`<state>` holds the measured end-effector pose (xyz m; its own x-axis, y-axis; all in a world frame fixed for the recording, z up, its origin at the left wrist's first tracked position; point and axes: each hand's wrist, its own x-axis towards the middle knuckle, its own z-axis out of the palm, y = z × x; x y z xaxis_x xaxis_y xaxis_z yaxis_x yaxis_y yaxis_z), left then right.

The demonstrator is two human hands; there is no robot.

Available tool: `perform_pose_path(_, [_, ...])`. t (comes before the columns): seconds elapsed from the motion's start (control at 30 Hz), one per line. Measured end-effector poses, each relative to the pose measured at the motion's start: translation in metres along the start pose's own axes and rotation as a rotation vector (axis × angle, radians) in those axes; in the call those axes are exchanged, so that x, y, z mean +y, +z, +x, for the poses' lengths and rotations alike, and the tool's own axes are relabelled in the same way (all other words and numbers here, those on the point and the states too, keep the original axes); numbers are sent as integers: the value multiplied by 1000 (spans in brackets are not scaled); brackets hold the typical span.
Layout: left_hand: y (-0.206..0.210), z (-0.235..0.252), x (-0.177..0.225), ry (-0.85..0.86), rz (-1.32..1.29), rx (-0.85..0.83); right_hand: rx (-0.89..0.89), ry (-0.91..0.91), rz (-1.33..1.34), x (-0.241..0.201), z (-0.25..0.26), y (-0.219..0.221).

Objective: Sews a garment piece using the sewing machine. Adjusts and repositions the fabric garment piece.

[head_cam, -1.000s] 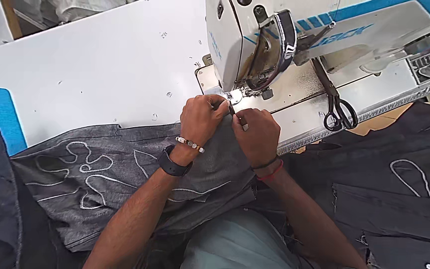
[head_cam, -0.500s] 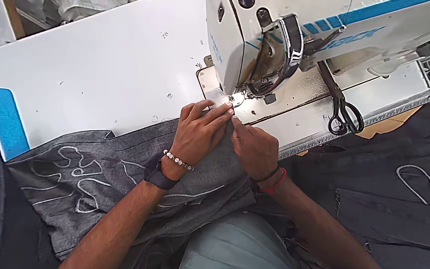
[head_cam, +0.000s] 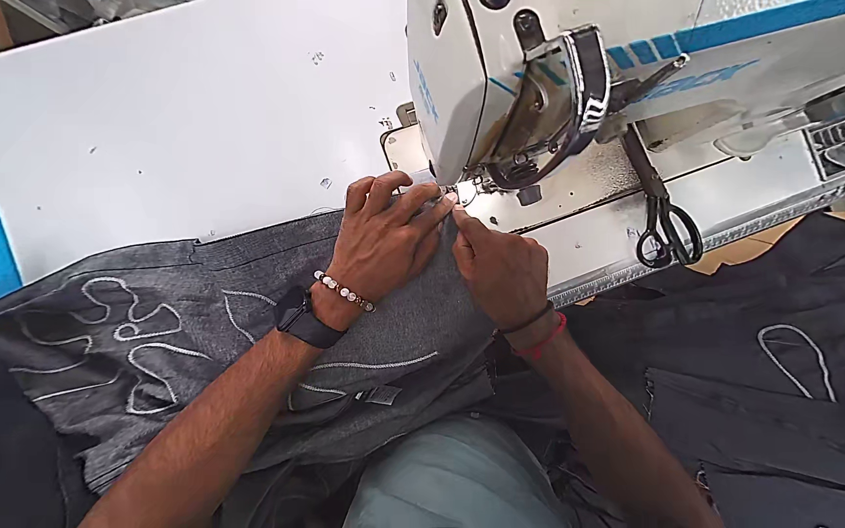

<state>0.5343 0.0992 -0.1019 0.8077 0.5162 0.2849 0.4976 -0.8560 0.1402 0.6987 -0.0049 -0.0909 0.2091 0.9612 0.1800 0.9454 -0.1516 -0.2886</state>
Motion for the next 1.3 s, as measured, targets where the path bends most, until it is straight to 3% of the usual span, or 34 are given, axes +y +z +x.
perform_pose_path(0.13, [3, 2, -4, 49, -23, 36, -205, 63, 165, 29, -4, -40])
perform_pose_path(0.2, [1, 3, -3, 38, -9, 32, -86, 137, 164, 66, -3, -68])
perform_pose_path(0.33, [3, 4, -2, -3, 23, 34, 170, 363, -157, 159, 16, -107])
perform_pose_path(0.43, [4, 6, -3, -15, 38, 37, 204, 420, -318, 194, 30, -96])
perform_pose_path(0.53, [5, 5, -3, 1, 16, 27, 167, 392, -270, 200, 19, -76])
perform_pose_path(0.73, [3, -2, -4, 67, -60, 10, 260, 357, -146, 183, 2, -64])
perform_pose_path(0.83, [4, -2, -5, 51, -54, 6, 339, 308, -57, 154, -1, -66])
perform_pose_path(1.03, [3, 3, -9, 34, -37, 15, -29, 175, 380, 42, -21, -33])
perform_pose_path(1.17, [2, 1, -9, 113, -77, 38, 32, 163, 209, -2, -18, 0])
perform_pose_path(1.3, [1, 0, -6, 28, -37, 10, 131, 86, 14, -11, -25, 15])
